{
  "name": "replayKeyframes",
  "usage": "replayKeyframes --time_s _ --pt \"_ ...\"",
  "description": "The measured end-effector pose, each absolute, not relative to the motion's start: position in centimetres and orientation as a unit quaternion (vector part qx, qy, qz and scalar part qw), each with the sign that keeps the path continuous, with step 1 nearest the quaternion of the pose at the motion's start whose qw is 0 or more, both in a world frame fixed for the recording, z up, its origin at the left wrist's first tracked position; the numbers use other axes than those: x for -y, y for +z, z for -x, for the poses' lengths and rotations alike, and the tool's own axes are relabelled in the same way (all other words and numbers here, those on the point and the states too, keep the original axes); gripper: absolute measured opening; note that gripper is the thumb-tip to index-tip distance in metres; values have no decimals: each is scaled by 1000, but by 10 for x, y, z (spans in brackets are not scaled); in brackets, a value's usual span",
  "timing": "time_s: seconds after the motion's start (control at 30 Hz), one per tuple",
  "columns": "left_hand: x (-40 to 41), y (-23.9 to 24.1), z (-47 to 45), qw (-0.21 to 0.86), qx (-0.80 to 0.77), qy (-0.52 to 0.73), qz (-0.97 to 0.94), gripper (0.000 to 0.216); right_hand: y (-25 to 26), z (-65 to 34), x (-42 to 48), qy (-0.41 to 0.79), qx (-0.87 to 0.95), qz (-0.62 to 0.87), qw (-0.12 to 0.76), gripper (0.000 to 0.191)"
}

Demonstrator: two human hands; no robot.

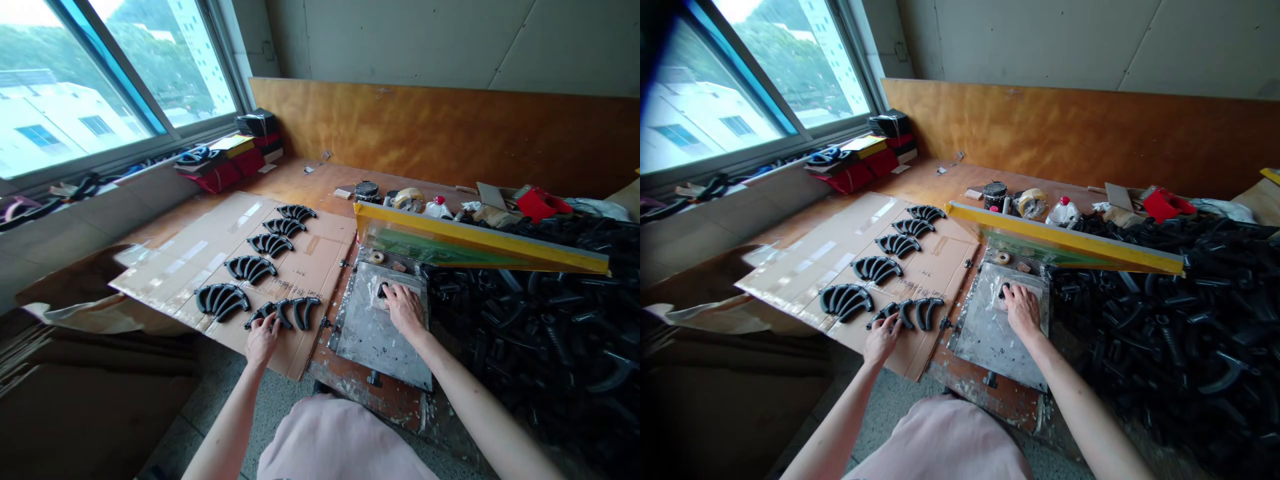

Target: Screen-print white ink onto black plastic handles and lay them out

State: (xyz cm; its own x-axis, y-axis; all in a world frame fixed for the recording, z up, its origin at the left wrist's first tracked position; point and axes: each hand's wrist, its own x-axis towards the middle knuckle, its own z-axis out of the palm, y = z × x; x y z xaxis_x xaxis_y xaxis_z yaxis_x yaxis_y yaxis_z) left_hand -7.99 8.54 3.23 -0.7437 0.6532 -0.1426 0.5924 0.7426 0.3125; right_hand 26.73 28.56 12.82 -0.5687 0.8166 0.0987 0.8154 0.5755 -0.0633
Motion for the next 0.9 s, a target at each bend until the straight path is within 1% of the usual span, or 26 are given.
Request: replayKeyframes --time_s 0.1,0.2,0.27,0.33,0.47,0.53,0.67,0.9 --pt "-86 33 87 131 -923 117 -343 49 126 -240 -259 59 895 431 95 27" --pt "-81 37 89 131 -922 107 -349 47 120 -191 -228 131 915 367 105 22" --pt "-76 38 89 128 -920 101 -357 45 114 -152 -212 155 928 325 93 20" --pt "-72 39 89 124 -917 97 -366 43 107 -113 -201 159 936 309 56 20" --pt "-69 39 90 120 -912 95 -380 40 92 -55 -194 154 920 356 -56 38" --pt "-66 37 91 119 -913 96 -379 40 86 -40 -195 171 902 389 -82 40" --pt "-58 36 89 113 -918 97 -367 40 80 -33 -200 210 878 421 -85 26" --pt "-65 36 82 117 -908 109 -388 37 77 -27 -202 233 878 414 -58 29"
